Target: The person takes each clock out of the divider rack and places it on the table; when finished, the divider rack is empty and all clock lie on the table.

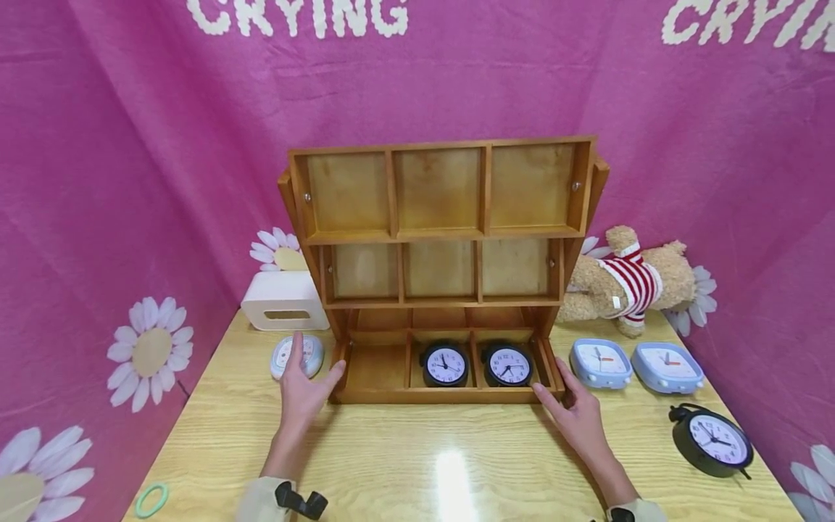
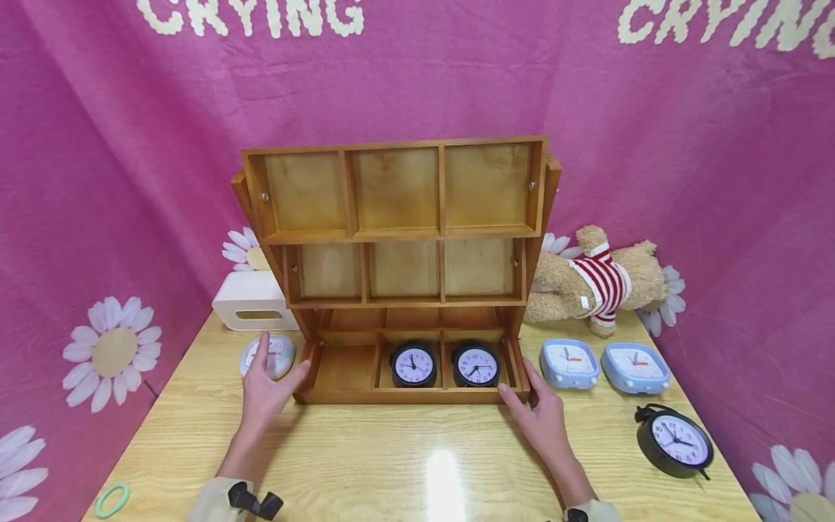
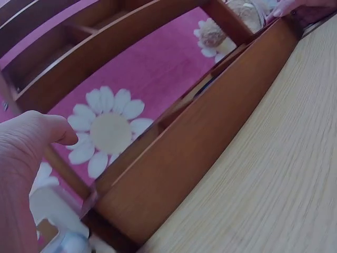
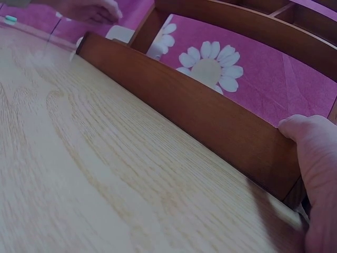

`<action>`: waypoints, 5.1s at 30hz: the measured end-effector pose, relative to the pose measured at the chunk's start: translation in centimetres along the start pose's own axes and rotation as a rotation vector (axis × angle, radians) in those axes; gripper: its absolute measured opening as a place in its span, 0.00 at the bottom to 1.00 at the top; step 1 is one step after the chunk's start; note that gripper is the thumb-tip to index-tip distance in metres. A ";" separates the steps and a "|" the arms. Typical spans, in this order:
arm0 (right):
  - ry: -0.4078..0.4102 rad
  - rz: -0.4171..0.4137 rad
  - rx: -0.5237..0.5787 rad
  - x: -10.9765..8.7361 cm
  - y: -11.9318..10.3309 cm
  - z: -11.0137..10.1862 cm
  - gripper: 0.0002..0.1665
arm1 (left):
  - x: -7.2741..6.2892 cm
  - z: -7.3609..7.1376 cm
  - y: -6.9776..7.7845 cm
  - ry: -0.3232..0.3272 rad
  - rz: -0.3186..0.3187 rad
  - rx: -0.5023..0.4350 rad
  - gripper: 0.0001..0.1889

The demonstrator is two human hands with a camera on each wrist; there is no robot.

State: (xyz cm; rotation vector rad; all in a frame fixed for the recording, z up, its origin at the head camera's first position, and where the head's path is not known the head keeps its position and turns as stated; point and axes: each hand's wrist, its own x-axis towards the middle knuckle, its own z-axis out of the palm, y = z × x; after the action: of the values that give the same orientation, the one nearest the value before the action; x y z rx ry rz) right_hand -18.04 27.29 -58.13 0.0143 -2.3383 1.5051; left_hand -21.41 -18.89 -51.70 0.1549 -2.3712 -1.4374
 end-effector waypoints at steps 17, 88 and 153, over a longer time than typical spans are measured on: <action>-0.010 0.014 0.037 0.0 0.4 0.1 0.41 | -2.7 5.0 1.8 -0.162 0.174 -0.004 0.44; 0.013 0.000 0.001 -0.1 -0.3 0.0 0.41 | -1.7 15.3 9.1 -0.459 0.107 0.439 0.34; 0.017 0.018 0.036 -0.1 0.4 -0.1 0.41 | -0.1 -1.6 6.0 -0.176 0.108 0.378 0.41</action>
State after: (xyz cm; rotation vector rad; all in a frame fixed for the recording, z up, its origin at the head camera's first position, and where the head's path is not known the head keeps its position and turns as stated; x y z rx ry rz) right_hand -18.05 27.53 -58.49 -0.0104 -2.3037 1.5496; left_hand -20.15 -17.32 -45.80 -0.0055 -2.7294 -0.9773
